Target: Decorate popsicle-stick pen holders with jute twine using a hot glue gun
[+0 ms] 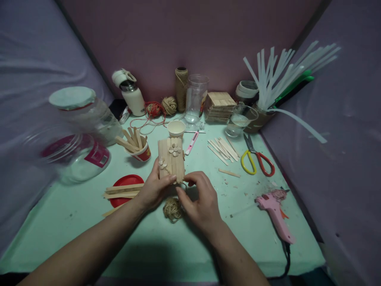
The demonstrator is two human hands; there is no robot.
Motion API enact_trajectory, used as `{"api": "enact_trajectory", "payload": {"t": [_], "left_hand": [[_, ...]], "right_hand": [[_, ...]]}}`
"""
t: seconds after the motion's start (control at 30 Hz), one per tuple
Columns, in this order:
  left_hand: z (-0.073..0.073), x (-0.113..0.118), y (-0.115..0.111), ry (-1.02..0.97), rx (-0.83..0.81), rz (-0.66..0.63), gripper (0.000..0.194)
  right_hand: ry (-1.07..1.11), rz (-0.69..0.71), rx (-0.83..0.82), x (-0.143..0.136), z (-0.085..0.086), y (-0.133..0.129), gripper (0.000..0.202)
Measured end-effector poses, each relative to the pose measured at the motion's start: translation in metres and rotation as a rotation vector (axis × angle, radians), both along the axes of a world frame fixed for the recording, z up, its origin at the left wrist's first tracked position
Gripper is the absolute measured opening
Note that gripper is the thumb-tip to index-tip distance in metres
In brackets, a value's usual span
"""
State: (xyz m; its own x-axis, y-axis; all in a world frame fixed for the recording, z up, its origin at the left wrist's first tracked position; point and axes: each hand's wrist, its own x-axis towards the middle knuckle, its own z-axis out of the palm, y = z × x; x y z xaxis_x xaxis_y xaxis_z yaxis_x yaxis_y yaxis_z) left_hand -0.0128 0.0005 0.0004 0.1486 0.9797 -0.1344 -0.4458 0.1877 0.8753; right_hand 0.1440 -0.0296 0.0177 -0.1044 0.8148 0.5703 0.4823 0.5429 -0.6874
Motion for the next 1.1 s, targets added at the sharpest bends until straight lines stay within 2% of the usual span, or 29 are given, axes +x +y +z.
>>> {"api": "enact_trajectory", "payload": {"t": [0.17, 0.37, 0.6, 0.7, 0.77, 0.87, 0.97, 1.03, 1.1], "left_hand": [[0.009, 0.002, 0.002, -0.084, -0.055, 0.033, 0.084], [0.011, -0.002, 0.003, -0.189, -0.098, -0.013, 0.096], [0.011, -0.003, 0.002, -0.251, -0.143, -0.033, 0.076], [0.012, -0.002, 0.001, -0.249, -0.144, -0.055, 0.075], [0.013, -0.003, 0.001, -0.239, -0.152, -0.065, 0.080], [0.014, -0.002, 0.002, -0.220, -0.178, -0.058, 0.090], [0.014, -0.002, 0.003, -0.194, -0.192, -0.053, 0.093], [0.014, -0.002, 0.003, -0.191, -0.187, -0.069, 0.094], [0.015, -0.002, 0.003, -0.198, -0.172, -0.097, 0.095]], "right_hand": [[-0.009, -0.009, -0.054, 0.000, -0.006, 0.003, 0.022], [0.004, -0.025, -0.089, 0.003, -0.005, 0.003, 0.019], [0.044, -0.006, -0.026, 0.006, -0.001, 0.006, 0.015], [0.052, -0.051, 0.001, 0.013, 0.001, 0.002, 0.013], [0.026, -0.147, 0.037, 0.026, 0.002, -0.005, 0.011], [-0.127, -0.398, 0.067, 0.063, 0.002, -0.022, 0.014], [-0.387, -0.626, -0.132, 0.116, -0.008, -0.044, 0.045], [-0.561, -0.721, -0.294, 0.152, -0.021, -0.059, 0.065], [-0.634, -0.817, -0.410, 0.181, -0.036, -0.071, 0.077]]}}
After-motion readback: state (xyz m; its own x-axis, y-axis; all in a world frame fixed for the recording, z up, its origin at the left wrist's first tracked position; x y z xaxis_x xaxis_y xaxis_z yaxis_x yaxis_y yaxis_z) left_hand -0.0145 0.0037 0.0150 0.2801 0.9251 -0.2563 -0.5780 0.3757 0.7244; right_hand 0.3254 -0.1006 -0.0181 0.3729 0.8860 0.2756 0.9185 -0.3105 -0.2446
